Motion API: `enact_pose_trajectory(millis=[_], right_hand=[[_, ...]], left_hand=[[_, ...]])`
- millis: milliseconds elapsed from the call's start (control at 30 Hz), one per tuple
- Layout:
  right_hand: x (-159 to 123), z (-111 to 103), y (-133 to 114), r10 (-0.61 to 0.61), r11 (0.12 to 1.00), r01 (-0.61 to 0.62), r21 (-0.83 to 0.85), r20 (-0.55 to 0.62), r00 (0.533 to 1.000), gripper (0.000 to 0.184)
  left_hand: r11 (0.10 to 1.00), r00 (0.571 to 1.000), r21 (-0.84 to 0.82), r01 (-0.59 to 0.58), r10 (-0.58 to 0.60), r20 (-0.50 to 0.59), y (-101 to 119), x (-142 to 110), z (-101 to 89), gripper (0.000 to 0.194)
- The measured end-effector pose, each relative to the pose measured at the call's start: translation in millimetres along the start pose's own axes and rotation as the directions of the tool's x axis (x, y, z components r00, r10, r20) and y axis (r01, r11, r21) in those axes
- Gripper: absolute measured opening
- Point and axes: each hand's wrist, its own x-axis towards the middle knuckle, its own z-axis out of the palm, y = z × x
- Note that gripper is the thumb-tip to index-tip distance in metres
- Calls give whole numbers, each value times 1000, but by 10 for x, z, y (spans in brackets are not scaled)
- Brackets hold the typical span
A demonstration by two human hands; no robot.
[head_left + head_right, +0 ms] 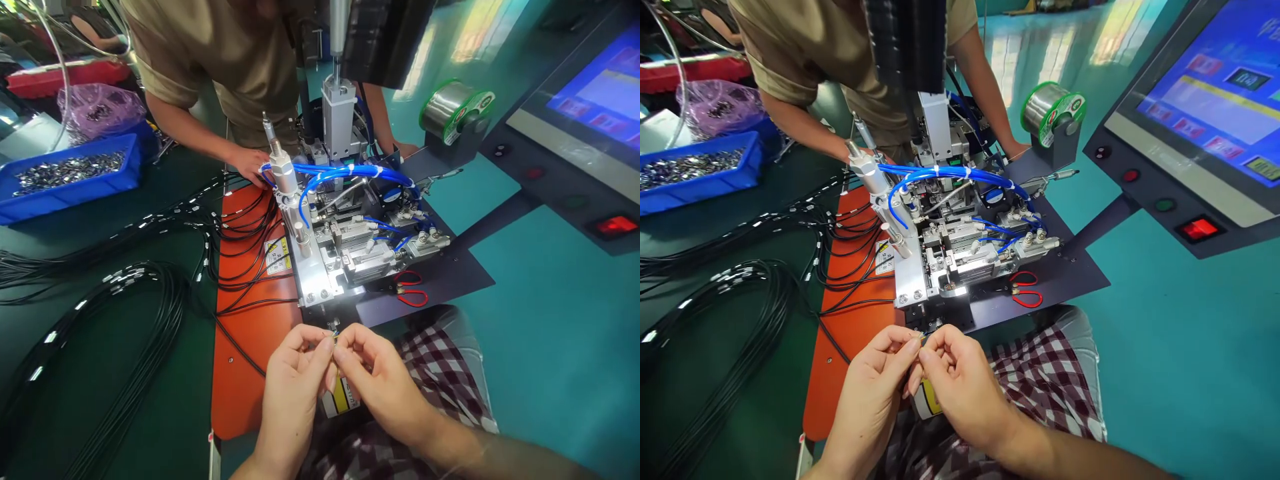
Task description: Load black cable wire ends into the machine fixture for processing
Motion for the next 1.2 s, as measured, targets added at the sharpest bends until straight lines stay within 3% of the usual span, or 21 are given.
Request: enact_pose_trajectory(millis=[167, 367, 500, 900, 1067, 1200], right_hand=[[79, -135, -34, 46, 997, -44, -68, 29, 999, 23], [257, -372, -173, 81, 989, -96, 115, 126, 989, 29], [272, -338, -152, 65, 982, -98, 164, 197, 978, 29], [235, -264, -67, 29, 983, -64, 169, 202, 979, 35], [232, -269, -77, -67, 997, 54, 63, 226, 972, 32], [260, -336, -114, -105, 992, 124, -38, 320, 942, 30]], left_hand=[[999, 999, 25, 28, -29, 23, -4, 42, -25, 26], [994, 993, 79, 72, -79, 89, 53, 9, -68, 24], [994, 992, 97, 59, -70, 109, 67, 9, -70, 23], [992, 983, 83, 98, -110, 144, 115, -4, -86, 24], [985, 966, 69, 157, -168, 198, 188, 17, -75, 25], [970, 944, 123, 209, -233, 234, 197, 22, -88, 25]])
